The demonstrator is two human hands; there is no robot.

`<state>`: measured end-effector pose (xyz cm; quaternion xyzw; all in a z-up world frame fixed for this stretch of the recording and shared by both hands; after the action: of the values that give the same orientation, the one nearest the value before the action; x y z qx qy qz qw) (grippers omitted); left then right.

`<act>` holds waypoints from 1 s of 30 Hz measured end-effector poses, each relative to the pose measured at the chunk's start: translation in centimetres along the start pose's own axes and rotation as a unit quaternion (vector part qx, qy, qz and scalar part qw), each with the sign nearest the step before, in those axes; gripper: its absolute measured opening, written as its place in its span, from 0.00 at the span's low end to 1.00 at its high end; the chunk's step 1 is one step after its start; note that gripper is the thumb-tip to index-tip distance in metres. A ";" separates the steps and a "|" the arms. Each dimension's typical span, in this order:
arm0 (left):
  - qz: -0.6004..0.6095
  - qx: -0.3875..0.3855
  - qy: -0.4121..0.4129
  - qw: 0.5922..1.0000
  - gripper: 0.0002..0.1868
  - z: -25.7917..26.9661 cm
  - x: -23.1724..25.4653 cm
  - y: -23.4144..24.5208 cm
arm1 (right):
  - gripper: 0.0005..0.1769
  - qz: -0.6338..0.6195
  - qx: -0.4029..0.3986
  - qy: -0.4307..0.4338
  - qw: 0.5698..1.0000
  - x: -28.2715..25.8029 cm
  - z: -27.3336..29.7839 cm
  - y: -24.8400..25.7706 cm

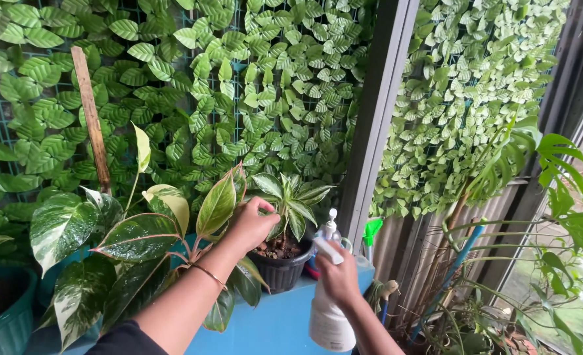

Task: Watering and cleaning the leaves of various plants using a spray bottle.

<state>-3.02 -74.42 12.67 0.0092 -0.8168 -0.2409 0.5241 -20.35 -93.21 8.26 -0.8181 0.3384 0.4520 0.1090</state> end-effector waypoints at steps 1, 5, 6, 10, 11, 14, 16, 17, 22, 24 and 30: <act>-0.001 0.000 0.002 1.000 0.17 -0.6 -0.6 0.0 | 0.12 -0.001 -0.001 -0.002 1.000 0.8 0.0 -0.3; -0.031 0.057 0.058 0.996 0.22 0.2 -0.1 3.1 | 0.11 -0.010 -0.084 -0.043 0.995 3.1 -0.5 -2.6; 0.015 0.027 0.145 0.989 0.24 1.2 -0.1 3.7 | 0.11 -0.064 -0.076 -0.076 0.992 3.6 -0.9 -2.8; 0.058 0.045 0.162 0.984 0.26 -0.1 -3.6 6.2 | 0.10 -0.058 -0.032 -0.016 0.998 0.7 -1.6 -1.5; 0.094 0.041 0.154 0.983 0.27 -0.6 -4.4 6.7 | 0.09 -0.035 -0.023 -0.001 0.999 0.4 -1.5 -1.5; 0.134 0.042 0.146 0.979 0.27 -1.6 -6.9 8.5 | 0.10 0.017 -0.034 -0.002 0.999 0.1 -0.7 -2.5; 0.138 0.049 0.148 0.978 0.27 -2.7 -9.5 9.8 | 0.09 0.044 -0.056 -0.017 0.997 0.2 -0.2 -3.9; 0.112 0.069 0.080 0.988 0.27 -3.7 -10.2 10.8 | 0.10 0.006 -0.087 -0.029 0.996 0.5 0.0 -5.0; 0.078 0.095 0.030 0.992 0.25 -1.3 -8.5 15.4 | 0.10 -0.087 -0.126 -0.095 0.984 -3.9 2.8 -10.1; 0.108 0.066 0.107 0.986 0.22 0.2 -8.8 16.2 | 0.07 -0.084 -0.195 -0.022 0.977 -5.7 4.1 -12.5; 0.197 0.015 0.051 0.979 0.15 0.6 -10.8 18.1 | 0.05 -0.073 -0.147 -0.047 0.985 -8.3 3.5 -14.6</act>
<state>5.66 -55.30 10.62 -0.1317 -0.7784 -0.1193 0.6021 -16.17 -76.76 11.16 -0.8256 0.2020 0.5256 0.0357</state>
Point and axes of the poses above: each hand's wrist, its own z-axis away from the middle knuckle, its own y-axis out of the back of the hand, x = y × z, the point moved 8 cm from there along -z, towards the middle knuckle, and after that the axes turned 1 degree about -x, right-handed, at the moved point
